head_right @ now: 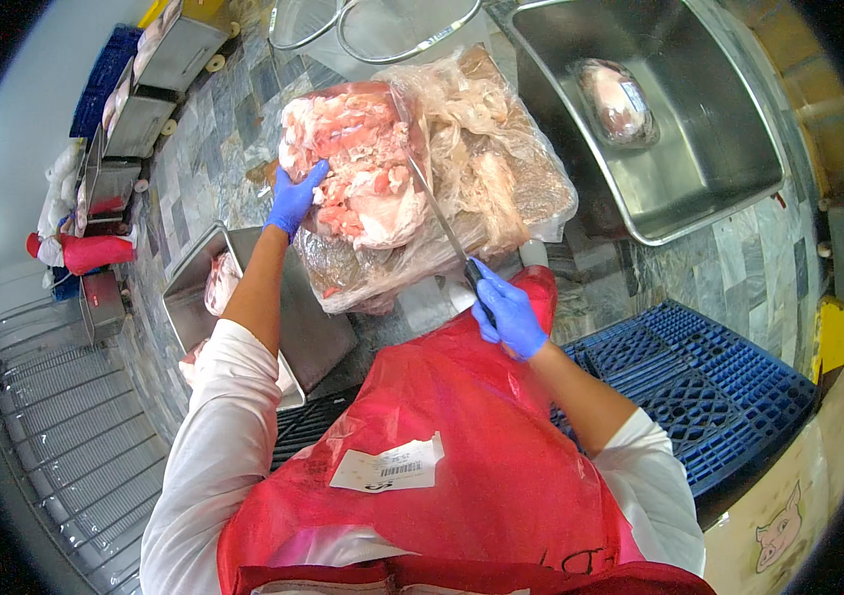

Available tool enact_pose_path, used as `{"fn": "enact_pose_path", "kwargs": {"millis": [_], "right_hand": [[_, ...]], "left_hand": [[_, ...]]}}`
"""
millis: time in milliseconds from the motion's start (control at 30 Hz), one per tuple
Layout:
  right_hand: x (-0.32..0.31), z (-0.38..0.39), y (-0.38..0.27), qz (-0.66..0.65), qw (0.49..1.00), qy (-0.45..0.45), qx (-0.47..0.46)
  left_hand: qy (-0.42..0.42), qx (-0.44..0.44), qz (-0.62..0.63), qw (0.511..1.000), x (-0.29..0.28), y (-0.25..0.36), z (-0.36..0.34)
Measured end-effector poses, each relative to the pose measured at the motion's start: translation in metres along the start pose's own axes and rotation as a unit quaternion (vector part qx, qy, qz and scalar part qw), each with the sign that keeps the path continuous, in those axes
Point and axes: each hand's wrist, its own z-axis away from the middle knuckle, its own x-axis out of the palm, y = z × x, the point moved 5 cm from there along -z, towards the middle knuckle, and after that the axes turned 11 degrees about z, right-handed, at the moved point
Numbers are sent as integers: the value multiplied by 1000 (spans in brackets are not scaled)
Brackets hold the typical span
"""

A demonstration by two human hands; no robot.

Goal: The person uses a knife to trim and separate a large piece of raw meat on a cutting board. They remove fat and connective tissue, then place trimmed portions into a metal tray nearby.

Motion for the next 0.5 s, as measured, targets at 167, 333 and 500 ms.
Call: {"fn": "enact_pose_path", "kwargs": {"millis": [167, 333, 500], "right_hand": [[-45, 30, -18, 239, 959, 112, -100], [-45, 53, -103, 566, 763, 185, -250], [-36, 54, -156, 699, 654, 173, -234]], "left_hand": [[-34, -29, 0, 999, 6, 19, 7], [-80, -33, -38, 996, 9, 54, 12], [-102, -67, 18, 992, 13, 63, 7]]}}
